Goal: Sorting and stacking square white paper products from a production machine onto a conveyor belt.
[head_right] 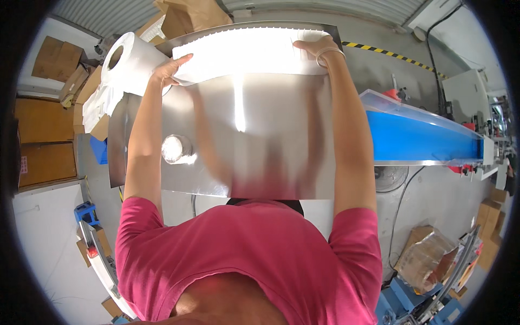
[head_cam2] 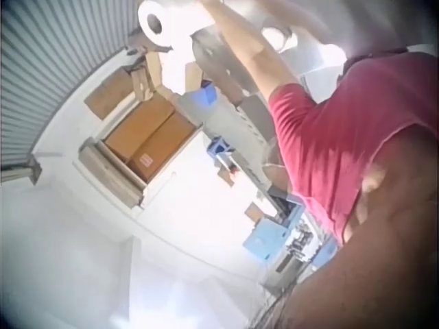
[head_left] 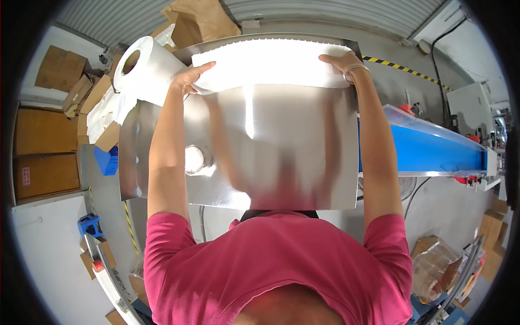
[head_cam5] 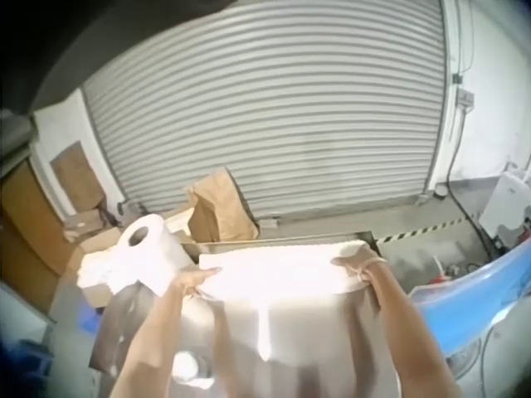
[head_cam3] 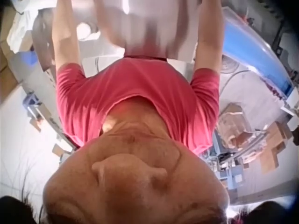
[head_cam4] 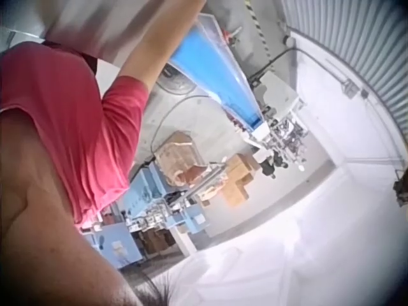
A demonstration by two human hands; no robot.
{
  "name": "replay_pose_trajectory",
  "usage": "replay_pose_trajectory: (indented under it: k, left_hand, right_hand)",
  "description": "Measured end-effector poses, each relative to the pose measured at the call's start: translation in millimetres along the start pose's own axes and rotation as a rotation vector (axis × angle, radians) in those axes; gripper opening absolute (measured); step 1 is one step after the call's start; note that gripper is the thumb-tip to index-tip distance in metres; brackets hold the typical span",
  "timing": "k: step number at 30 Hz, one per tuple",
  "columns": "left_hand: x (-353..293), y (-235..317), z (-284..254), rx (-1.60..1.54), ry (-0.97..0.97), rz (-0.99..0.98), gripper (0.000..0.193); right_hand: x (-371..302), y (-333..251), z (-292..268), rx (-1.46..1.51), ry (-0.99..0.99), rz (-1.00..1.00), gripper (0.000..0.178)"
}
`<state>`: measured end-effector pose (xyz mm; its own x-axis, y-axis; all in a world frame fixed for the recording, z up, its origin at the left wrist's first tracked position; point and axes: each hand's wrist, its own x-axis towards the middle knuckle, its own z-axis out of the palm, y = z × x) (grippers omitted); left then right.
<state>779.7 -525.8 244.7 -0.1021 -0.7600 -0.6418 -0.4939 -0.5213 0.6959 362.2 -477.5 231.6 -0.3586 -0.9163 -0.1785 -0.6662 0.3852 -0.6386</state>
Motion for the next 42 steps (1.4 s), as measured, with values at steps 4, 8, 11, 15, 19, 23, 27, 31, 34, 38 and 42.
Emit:
replay_pose_trajectory:
  k: [4,8,11,15,19,23,27,31,34,38,42]
  left_hand:
    - [-3,-49,-10,-0.055,-0.012,0.096,0.093]
    - [-56,-58,24,-0.122,-0.027,0.179,0.078]
    - [-105,-76,31,-0.106,0.006,0.203,0.074]
    - [-112,-100,52,-0.157,-0.21,0.295,0.078]
    - [-153,-101,95,-0.073,-0.207,0.231,0.105]
    - [-173,-124,119,-0.036,-0.135,0.312,0.102]
    - [-193,-148,115,-0.083,-0.076,0.316,0.082]
    - [-220,-160,74,-0.072,0.003,0.236,0.067]
    - [-218,-189,31,-0.083,0.037,0.191,0.066]
    - [-202,-226,-17,-0.355,-0.001,0.096,0.073]
    - [-192,-224,-18,-0.357,0.01,0.062,0.072]
  right_hand:
    - [-46,-9,-4,-0.102,-0.118,-0.038,0.078]
    - [-71,50,4,-0.059,-0.102,0.06,0.107]
    - [-152,39,-9,0.092,-0.221,0.026,0.096]
    - [-219,84,-18,0.089,-0.046,0.009,0.067]
    - [-256,104,-57,-0.16,-0.004,0.187,0.084]
    - [-270,109,-72,-0.143,-0.013,0.201,0.099]
    - [-276,91,-63,-0.164,-0.023,0.263,0.105]
    - [-278,67,-33,-0.092,-0.066,0.102,0.085]
    - [-270,75,-19,-0.095,-0.133,0.002,0.076]
    - [-269,92,-37,0.378,-0.308,0.366,0.067]
    - [-265,122,-3,0.598,-0.093,0.205,0.077]
